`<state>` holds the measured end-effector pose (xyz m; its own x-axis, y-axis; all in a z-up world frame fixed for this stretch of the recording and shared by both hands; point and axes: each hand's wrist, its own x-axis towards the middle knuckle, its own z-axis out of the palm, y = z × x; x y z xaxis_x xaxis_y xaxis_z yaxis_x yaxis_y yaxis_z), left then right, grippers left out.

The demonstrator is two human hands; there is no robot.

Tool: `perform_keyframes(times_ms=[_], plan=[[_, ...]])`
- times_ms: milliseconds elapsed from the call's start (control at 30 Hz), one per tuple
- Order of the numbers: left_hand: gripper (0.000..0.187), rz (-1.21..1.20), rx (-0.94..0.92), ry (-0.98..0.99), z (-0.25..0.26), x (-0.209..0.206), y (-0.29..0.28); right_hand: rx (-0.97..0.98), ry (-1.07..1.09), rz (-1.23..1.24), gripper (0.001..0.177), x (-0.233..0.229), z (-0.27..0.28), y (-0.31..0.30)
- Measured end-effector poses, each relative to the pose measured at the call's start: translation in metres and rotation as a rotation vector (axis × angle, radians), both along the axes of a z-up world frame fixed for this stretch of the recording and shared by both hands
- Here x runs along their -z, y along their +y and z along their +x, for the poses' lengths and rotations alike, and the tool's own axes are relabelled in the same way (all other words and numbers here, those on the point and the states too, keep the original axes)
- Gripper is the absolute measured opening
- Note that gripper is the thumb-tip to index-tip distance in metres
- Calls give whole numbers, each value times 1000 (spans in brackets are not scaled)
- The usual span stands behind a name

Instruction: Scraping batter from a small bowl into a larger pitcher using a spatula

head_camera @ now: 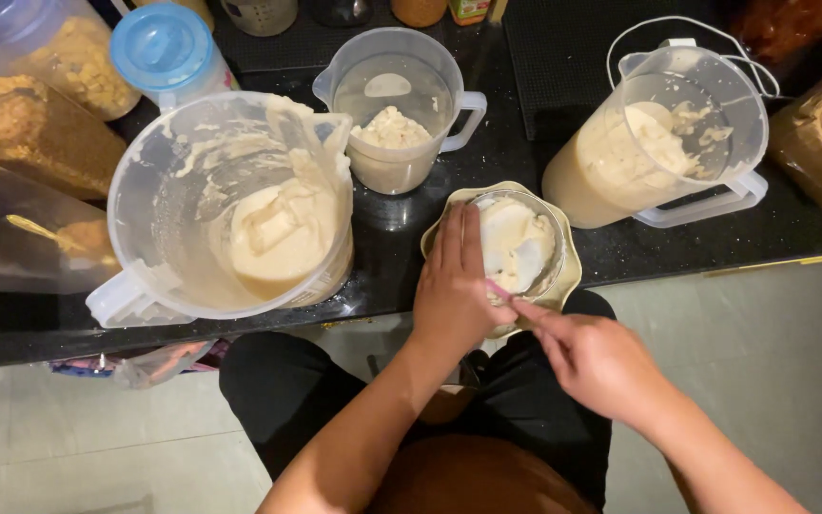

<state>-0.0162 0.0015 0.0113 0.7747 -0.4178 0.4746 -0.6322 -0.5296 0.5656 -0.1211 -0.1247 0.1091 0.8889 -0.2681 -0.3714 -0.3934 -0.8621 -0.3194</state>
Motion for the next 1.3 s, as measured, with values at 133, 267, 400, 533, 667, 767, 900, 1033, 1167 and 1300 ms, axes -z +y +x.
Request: perform_keyframes(times_ms=[133,267,400,533,667,767,900,1033,1167,1300], plan=[[142,-37,48,14,5,-6,1,2,-45,-183,39,19,7,-17],[133,-126,157,103,11,-1,9,-89,8,-7,34,-11,9,3],[136,-183,243,168,17,-1,15,68,-77,-150,40,10,9,-20],[133,-142,297,259,21,3,17,-171,-86,-65,46,5,2,-12],[138,-4,337,454,20,-5,20,102,3,-293,56,17,-8,-23],[135,-29,344,405,19,-3,20,-44,258,-151,73,-12,-11,6],[137,-18,348,437,21,0,20,8,92,-71,62,-9,-12,-4],[136,-49,349,375,20,3,21,40,283,-193,61,-7,-12,-7],[141,-70,362,316,20,9,22,-28,336,-329,61,-36,2,-15],[141,-47,316,277,18,10,19,-114,436,-521,65,-47,33,-21]])
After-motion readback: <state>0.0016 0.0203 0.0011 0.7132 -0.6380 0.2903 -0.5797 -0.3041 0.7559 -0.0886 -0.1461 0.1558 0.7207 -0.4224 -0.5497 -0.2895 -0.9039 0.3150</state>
